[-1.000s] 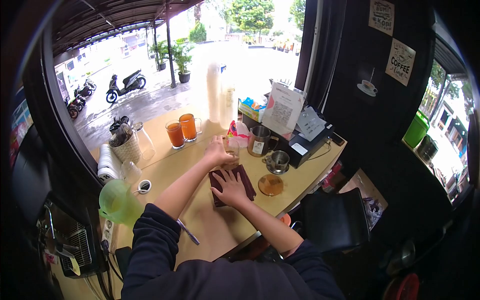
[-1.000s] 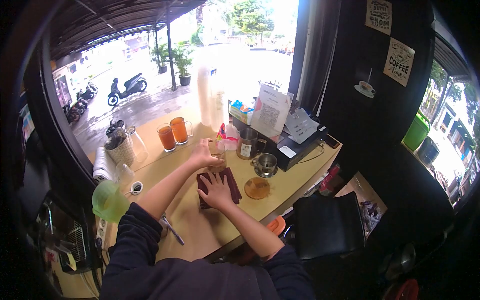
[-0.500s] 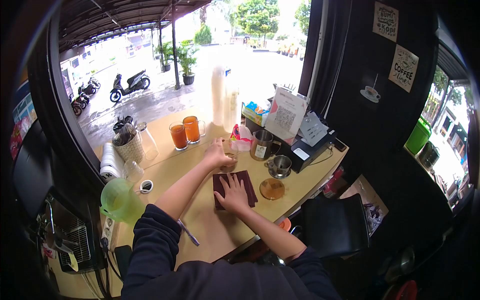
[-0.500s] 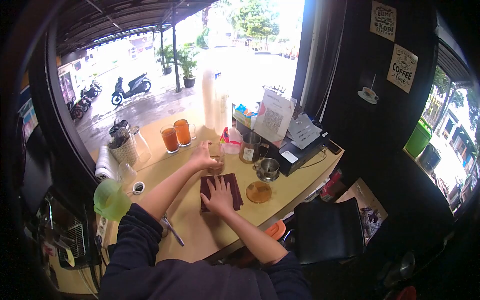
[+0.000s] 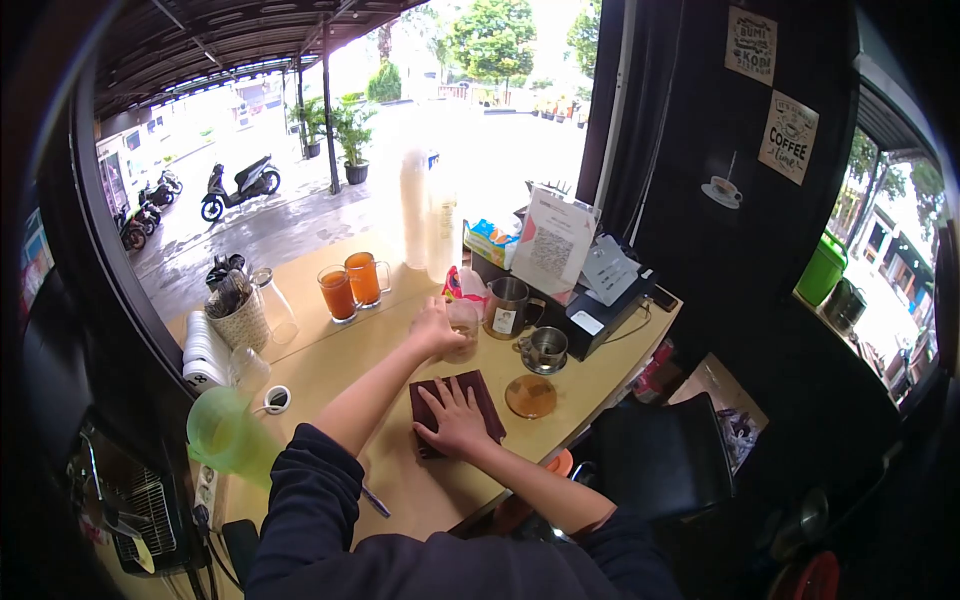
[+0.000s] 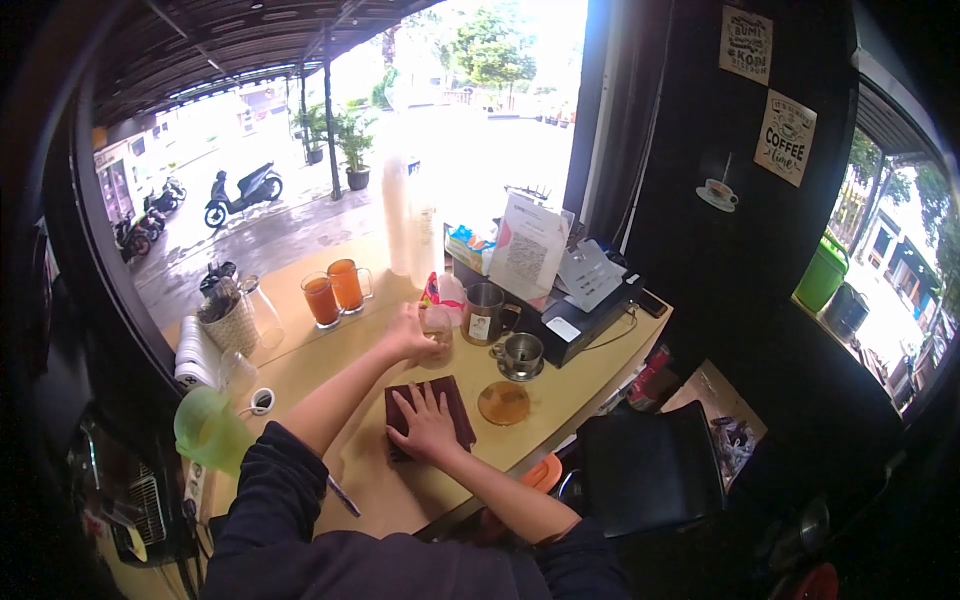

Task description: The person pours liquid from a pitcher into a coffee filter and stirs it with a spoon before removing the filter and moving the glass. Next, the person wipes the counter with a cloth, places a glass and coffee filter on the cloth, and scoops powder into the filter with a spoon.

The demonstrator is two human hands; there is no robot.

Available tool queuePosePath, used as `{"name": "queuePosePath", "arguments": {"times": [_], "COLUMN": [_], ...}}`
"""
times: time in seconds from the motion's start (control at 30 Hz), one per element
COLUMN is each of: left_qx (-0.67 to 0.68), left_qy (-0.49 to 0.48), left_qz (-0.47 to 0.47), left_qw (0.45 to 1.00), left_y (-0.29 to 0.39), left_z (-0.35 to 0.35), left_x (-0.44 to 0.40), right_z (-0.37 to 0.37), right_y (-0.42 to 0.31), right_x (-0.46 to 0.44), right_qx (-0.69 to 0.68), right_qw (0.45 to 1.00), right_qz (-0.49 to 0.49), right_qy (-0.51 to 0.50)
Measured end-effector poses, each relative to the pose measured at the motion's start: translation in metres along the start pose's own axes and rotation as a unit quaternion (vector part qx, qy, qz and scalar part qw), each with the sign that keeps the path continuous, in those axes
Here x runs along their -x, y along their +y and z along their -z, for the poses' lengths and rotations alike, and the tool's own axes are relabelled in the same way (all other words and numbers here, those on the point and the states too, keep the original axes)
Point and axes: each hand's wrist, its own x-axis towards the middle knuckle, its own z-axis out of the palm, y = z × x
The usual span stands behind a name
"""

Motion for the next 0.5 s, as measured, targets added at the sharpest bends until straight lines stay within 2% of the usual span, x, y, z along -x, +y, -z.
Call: {"name": "queuePosePath", "arguments": {"times": [0.2,0.3,0.33,0.4,0.47,0.5], "left_qx": [-0.015,0.039,-0.030,-0.100,-0.009,-0.010], "left_qy": [0.003,0.008,0.072,0.134,0.284,0.283], "left_qz": [-0.011,-0.019,-0.009,0.000,-0.171,-0.172], "left_qw": [1.000,0.999,0.997,0.986,0.943,0.943], "left_y": [0.002,0.005,0.009,0.019,0.049,0.054], "left_z": [-0.013,-0.014,-0.019,-0.021,0.005,0.003], "left_x": [-0.002,0.006,0.013,0.025,0.054,0.059], "right_z": [0.003,0.003,0.003,0.004,0.011,0.012], "right_y": [-0.001,-0.001,-0.002,-0.002,-0.004,-0.003], "right_x": [0.003,0.005,0.005,0.005,0.006,0.007], "right_qx": [-0.009,-0.017,-0.018,-0.022,-0.024,-0.025], "right_qw": [1.000,0.999,0.999,0.999,0.999,0.999], "right_qz": [-0.002,0.005,0.005,0.003,0.002,0.001], "right_qy": [0.015,0.035,0.036,0.041,0.031,0.021]}}
